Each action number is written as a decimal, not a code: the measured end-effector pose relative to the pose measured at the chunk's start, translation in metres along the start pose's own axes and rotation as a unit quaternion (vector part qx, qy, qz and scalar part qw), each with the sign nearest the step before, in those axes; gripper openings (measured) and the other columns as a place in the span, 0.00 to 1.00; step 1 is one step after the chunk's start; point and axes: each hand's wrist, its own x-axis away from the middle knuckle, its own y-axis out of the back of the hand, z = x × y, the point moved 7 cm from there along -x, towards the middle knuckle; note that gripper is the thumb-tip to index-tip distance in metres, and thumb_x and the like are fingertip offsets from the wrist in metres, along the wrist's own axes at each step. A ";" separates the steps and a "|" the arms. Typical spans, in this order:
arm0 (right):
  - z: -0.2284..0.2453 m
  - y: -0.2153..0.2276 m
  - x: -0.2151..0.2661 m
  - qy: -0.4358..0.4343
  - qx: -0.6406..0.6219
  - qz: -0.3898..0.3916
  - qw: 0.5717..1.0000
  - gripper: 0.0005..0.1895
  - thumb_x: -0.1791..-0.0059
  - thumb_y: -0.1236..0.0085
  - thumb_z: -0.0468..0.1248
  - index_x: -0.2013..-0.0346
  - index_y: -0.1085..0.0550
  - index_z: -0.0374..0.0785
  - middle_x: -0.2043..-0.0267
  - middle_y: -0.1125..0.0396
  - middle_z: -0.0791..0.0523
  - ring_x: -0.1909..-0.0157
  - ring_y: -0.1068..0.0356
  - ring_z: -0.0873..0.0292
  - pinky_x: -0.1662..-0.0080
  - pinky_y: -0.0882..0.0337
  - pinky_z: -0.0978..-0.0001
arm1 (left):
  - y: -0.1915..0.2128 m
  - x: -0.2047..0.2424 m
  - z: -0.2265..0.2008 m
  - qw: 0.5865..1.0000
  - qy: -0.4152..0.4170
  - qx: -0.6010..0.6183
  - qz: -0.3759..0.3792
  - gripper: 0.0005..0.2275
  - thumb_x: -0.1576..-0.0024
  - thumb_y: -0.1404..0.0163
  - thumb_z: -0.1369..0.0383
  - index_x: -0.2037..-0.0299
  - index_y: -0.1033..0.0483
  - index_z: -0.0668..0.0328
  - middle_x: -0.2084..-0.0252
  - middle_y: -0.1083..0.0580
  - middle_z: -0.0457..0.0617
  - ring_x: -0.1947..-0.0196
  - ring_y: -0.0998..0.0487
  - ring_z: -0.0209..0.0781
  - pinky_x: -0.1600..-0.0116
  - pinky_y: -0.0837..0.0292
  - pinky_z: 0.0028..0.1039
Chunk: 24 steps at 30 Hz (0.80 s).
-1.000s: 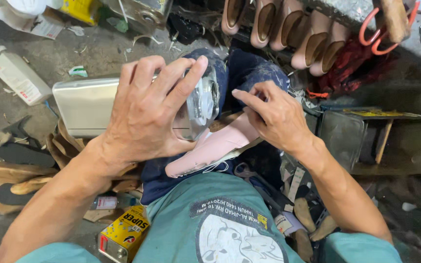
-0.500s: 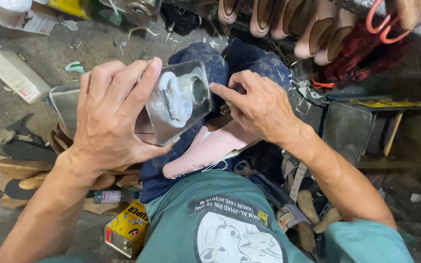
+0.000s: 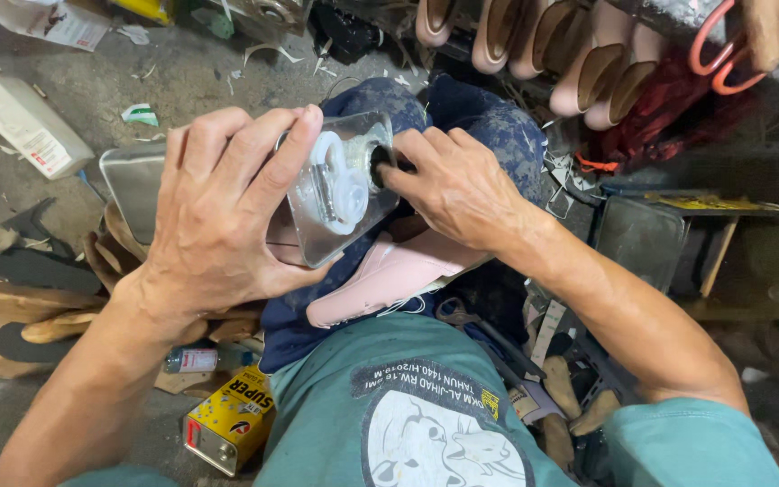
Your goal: The person uses pliers and a hammer to shape and secure the sole of a pink shoe. They then apply glue from a metal tin to the shoe's interior and press the parts together.
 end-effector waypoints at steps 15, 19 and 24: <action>-0.007 0.049 0.022 -0.094 -0.113 -0.076 0.986 0.18 0.52 0.44 0.25 0.49 0.24 0.39 0.49 0.33 0.46 0.56 0.33 0.51 0.59 0.31 0.56 | -0.002 0.032 0.027 0.998 0.020 0.055 -0.031 0.46 0.48 0.34 0.42 0.29 0.39 0.71 0.37 0.30 0.66 0.43 0.32 0.60 0.39 0.32 0.47; -0.027 0.113 0.078 -0.207 -0.139 -0.179 0.952 0.19 0.43 0.49 0.19 0.37 0.29 0.24 0.44 0.41 0.38 0.49 0.33 0.43 0.49 0.25 0.56 | -0.023 0.077 0.065 0.991 0.119 0.048 -0.035 0.46 0.47 0.35 0.47 0.28 0.39 0.78 0.38 0.31 0.74 0.40 0.29 0.70 0.34 0.32 0.53; -0.054 0.108 0.186 -0.384 -0.147 -0.322 0.853 0.16 0.37 0.56 0.21 0.35 0.40 0.13 0.36 0.42 0.33 0.50 0.37 0.38 0.43 0.35 0.52 | -0.125 0.133 0.137 0.857 0.484 0.173 -0.032 0.51 0.46 0.27 0.59 0.24 0.61 0.48 0.21 0.48 0.56 0.24 0.54 0.66 0.29 0.54 0.70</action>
